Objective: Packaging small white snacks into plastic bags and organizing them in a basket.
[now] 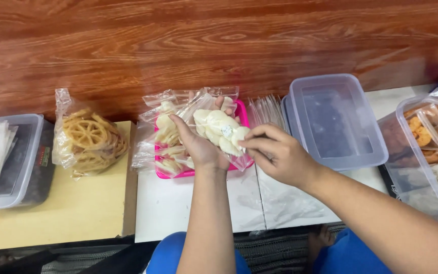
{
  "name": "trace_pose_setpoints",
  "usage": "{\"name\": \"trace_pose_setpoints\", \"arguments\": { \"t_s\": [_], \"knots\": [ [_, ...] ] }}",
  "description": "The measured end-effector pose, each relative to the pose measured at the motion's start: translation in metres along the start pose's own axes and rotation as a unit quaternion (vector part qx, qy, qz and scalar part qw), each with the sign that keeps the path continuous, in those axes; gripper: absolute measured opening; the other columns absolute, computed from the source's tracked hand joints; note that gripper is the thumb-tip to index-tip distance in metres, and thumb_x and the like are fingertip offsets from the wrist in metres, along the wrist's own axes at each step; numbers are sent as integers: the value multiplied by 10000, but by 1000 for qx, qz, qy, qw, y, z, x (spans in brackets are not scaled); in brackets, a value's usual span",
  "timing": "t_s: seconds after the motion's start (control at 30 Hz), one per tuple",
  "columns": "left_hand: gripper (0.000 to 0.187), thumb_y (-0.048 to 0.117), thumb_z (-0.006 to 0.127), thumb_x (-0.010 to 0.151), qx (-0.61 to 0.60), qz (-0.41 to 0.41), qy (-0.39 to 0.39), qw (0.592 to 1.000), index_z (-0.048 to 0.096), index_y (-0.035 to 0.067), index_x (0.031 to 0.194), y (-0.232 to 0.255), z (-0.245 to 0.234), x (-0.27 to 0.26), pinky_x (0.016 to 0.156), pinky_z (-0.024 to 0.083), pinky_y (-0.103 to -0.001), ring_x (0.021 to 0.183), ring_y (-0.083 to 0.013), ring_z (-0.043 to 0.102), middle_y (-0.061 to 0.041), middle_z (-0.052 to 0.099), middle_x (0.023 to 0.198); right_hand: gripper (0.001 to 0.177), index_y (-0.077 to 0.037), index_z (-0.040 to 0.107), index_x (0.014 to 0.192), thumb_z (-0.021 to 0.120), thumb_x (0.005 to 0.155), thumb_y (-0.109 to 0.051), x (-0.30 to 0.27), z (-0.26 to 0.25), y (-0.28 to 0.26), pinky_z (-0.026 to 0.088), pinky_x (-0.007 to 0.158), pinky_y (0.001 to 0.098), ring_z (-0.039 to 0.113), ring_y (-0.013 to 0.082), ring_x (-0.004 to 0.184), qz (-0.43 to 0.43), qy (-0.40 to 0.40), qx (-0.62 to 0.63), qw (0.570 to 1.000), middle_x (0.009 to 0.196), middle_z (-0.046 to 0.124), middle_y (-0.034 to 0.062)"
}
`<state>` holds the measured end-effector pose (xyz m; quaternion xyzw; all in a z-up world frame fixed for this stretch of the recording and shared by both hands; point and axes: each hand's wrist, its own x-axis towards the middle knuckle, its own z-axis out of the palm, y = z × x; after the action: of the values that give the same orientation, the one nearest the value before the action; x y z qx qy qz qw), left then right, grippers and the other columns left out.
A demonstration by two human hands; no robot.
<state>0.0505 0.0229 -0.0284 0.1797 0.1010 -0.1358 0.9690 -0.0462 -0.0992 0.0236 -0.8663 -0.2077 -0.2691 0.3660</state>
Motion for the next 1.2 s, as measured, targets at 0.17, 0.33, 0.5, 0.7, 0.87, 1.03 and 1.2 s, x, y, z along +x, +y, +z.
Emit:
{"name": "trace_pose_setpoints", "arguments": {
  "t_s": [0.17, 0.33, 0.5, 0.7, 0.87, 1.03, 1.2],
  "knots": [
    [861, 888, 419, 830, -19, -1, -9, 1000, 502, 356, 1501, -4, -4, -1, 751, 633, -563, 851, -406, 750, -255, 695, 1195, 122, -72, 787, 1018, 709, 926, -50, 9, -1, 15, 589, 804, 346, 717, 246, 905, 45, 48, 0, 998, 998, 735, 65],
    [845, 891, 424, 818, -68, 15, 8, 998, 500, 394, 1497, -11, -13, 1, 820, 610, -593, 913, -406, 741, -242, 666, 1265, 146, -50, 785, 1024, 689, 927, 0, 6, -9, 3, 587, 802, 382, 714, 291, 918, 16, 34, 7, 999, 960, 725, 93],
    [734, 822, 365, 906, -123, 40, -20, 991, 503, 391, 1483, -2, -23, 3, 893, 581, -588, 989, -389, 713, -231, 645, 1287, 114, -46, 772, 984, 700, 911, 5, 1, -18, -15, 600, 795, 376, 715, 286, 928, -66, 7, -15, 998, 937, 722, 93],
    [748, 808, 348, 921, -131, 26, -27, 991, 531, 321, 1458, -15, -8, -8, 939, 549, -613, 1008, -372, 700, -213, 665, 1239, 88, -44, 757, 1009, 697, 947, -27, -1, -22, 5, 586, 818, 370, 699, 281, 921, -41, 59, -69, 995, 968, 689, 92],
    [863, 839, 369, 868, -116, 40, 27, 992, 570, 199, 1412, -15, -1, -14, 940, 558, -580, 993, -340, 689, -160, 677, 1183, 107, -58, 772, 1012, 715, 923, -46, -7, -19, 3, 583, 751, 354, 715, 263, 854, 105, 73, 15, 992, 902, 684, 87],
    [785, 816, 387, 884, -102, 111, 39, 988, 564, 280, 1429, -21, 6, -18, 877, 596, -563, 909, -322, 696, -133, 689, 1081, 142, -67, 786, 1014, 776, 874, -91, -32, 6, -8, 581, 767, 269, 677, 120, 861, 288, 90, 198, 933, 860, 687, 70],
    [945, 841, 444, 780, -15, 139, 66, 988, 644, 3, 1169, 1, 52, -55, 837, 618, -559, 835, -389, 714, -227, 690, 911, 210, -26, 717, 1102, 761, 925, -130, -22, 9, 6, 531, 743, 220, 606, 66, 853, 468, 166, 322, 806, 938, 611, 6]
  ]
}}
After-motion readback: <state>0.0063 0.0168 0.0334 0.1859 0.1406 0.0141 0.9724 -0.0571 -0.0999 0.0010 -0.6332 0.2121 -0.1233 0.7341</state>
